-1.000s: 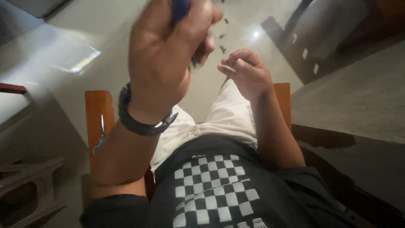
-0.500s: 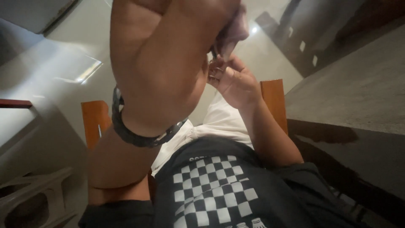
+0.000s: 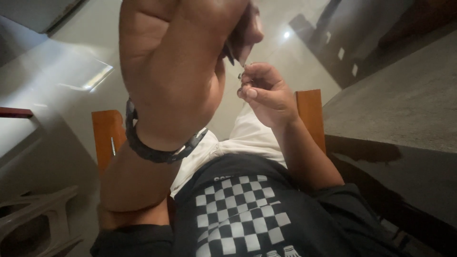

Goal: Attaching small lead split shot weights to a fishing line using hands and scissors.

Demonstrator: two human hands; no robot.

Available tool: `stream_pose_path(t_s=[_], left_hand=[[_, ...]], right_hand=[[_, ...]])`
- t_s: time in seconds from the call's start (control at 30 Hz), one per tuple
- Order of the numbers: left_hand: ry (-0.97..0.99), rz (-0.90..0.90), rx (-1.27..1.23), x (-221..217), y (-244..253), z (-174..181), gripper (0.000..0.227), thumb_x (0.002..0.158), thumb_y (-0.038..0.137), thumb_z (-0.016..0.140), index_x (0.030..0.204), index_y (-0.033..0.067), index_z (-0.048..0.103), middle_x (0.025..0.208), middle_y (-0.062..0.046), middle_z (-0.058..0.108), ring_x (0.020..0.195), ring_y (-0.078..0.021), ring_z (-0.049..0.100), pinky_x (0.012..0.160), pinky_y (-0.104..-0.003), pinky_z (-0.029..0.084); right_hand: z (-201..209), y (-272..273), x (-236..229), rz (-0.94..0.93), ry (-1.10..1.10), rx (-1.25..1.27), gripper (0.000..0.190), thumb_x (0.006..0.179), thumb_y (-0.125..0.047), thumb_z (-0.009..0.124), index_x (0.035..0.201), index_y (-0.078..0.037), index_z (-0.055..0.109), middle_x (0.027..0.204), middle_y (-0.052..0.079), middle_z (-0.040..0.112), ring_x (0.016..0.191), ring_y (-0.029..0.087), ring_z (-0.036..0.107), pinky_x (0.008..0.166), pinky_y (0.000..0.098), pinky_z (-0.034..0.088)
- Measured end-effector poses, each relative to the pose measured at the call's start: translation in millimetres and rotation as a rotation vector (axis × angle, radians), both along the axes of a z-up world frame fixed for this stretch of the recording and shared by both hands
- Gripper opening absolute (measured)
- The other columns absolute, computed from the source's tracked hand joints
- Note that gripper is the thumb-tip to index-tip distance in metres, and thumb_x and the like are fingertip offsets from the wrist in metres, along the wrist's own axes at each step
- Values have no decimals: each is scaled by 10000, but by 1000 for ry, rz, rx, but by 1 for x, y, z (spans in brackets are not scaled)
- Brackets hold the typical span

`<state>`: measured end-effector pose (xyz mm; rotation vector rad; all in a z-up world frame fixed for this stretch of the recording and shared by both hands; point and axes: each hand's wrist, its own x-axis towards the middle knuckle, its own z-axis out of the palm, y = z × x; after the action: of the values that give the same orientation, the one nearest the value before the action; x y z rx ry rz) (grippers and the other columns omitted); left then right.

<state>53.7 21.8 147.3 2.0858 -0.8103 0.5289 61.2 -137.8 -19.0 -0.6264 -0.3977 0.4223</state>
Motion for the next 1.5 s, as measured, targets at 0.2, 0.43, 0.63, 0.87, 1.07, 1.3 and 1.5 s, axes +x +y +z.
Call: stream_pose_path(t_s=[0.2,0.43,0.63,0.87,1.07,1.3,1.5], left_hand=[[-21,-27,-106,-8,8,3,102,894,-55,518,857,32,479,725,-58,447,608,-153,376,552,-271,328],[72,-101,-146,-22,-2,-45,96,779,-49,576,792,10,502,731,-86,480,621,-167,438,538,-259,397],[181,-38,-187,-33,-7,-71,280,766,-53,634,1025,26,560,887,-99,510,782,-204,528,674,-274,475],[310,-27,-230,-24,-12,-75,123,822,156,642,900,64,620,784,-42,464,642,-123,465,555,-213,414],[384,-110,-347,-25,-8,-60,40,865,66,529,827,71,541,874,-51,571,852,-176,562,801,-279,454],[606,-29,-450,-27,0,-54,64,897,135,462,847,101,443,746,3,548,712,-102,547,693,-232,482],[546,115,-285,-25,-2,-63,41,863,116,551,851,83,529,703,15,536,599,-73,472,544,-203,411]], right_hand=[[-1,-6,-2,-31,59,-12,276,825,47,579,1075,-68,559,942,46,582,816,102,549,776,224,459],[4,-14,-3,-4,59,90,262,839,44,568,1083,-48,548,955,65,549,821,122,556,784,228,466],[10,-12,-3,5,21,24,266,838,11,581,1087,-76,551,931,42,551,824,117,532,792,226,446],[12,-10,-2,51,-75,44,280,847,20,572,1112,-65,543,1004,67,580,898,158,557,846,268,459],[18,-7,-1,168,-96,133,330,857,48,521,1154,-94,541,1037,62,563,924,140,524,869,273,443],[-2,-17,-5,141,46,137,374,885,-8,519,1227,-159,529,1105,56,514,1014,199,508,964,367,408],[0,-18,-7,128,-20,107,366,923,-85,493,1282,-152,480,1118,63,531,1062,228,508,942,348,423]])
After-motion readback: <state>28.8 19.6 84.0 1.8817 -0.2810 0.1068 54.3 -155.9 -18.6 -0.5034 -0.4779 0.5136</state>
